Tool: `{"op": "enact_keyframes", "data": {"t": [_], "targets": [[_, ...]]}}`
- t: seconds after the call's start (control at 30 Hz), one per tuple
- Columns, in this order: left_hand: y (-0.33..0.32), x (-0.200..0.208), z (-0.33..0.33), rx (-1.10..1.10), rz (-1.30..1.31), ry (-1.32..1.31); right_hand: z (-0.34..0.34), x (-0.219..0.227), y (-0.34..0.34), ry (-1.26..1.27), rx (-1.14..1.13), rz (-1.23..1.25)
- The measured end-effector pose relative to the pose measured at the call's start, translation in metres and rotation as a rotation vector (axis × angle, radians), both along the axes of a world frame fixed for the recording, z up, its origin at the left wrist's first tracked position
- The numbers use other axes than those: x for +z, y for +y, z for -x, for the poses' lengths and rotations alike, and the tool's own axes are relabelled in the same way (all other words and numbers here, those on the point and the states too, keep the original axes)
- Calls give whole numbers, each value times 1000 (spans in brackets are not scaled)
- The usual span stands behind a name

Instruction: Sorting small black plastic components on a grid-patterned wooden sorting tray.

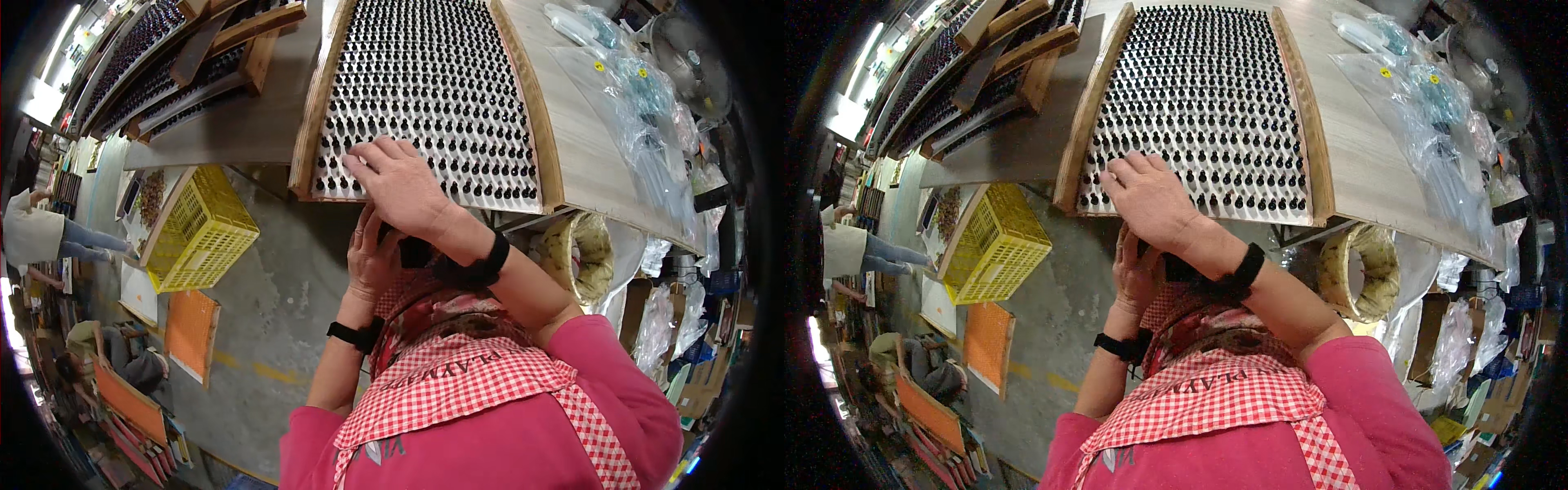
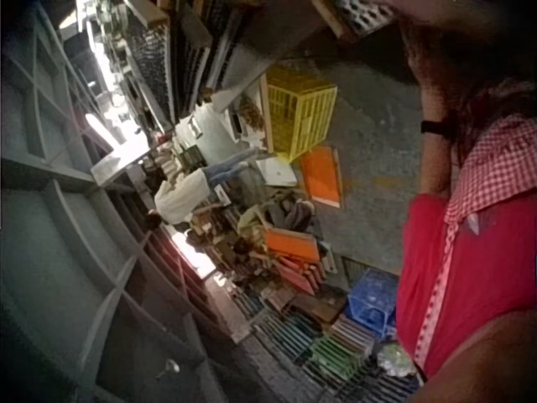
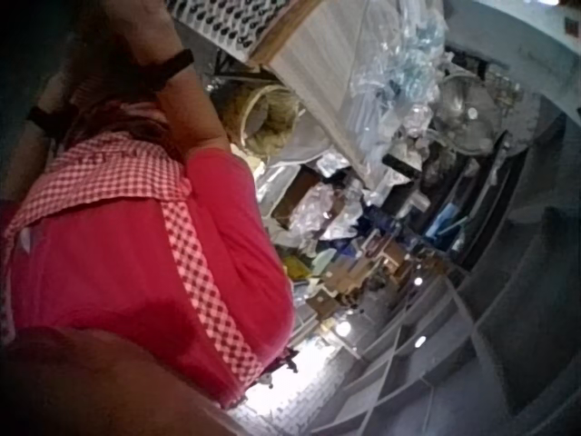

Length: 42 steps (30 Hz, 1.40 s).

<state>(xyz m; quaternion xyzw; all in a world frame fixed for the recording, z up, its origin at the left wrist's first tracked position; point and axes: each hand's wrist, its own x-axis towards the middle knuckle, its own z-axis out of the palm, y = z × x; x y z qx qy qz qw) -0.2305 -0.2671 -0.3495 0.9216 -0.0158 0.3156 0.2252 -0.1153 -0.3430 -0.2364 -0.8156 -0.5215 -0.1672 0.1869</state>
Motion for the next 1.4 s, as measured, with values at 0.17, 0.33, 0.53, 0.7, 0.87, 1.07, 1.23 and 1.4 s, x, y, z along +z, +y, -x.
{"op": "enact_keyframes", "data": {"t": [0.17,0.33,0.53,0.7,0.87,1.07,1.23,1.4], "targets": [[-1,3,-2,-48,55,-101,-9,-2,-36,38,-60,24],[0,7,-1,-54,55,-85,-10,-6,-44,123,-53,-38],[0,10,-1,-65,54,-80,-11,-11,-53,117,-46,-4],[-2,6,-1,-58,57,-85,-11,-14,-53,152,-31,-23],[0,4,-1,-60,43,-82,-12,-18,-52,146,-23,-34],[0,5,-1,-72,49,-86,-10,-17,-53,142,-19,-14],[0,4,-1,-71,47,-79,-10,-17,-53,161,-17,-22],[1,6,0,-76,53,-64,-10,-16,-52,155,-15,-19]]}}
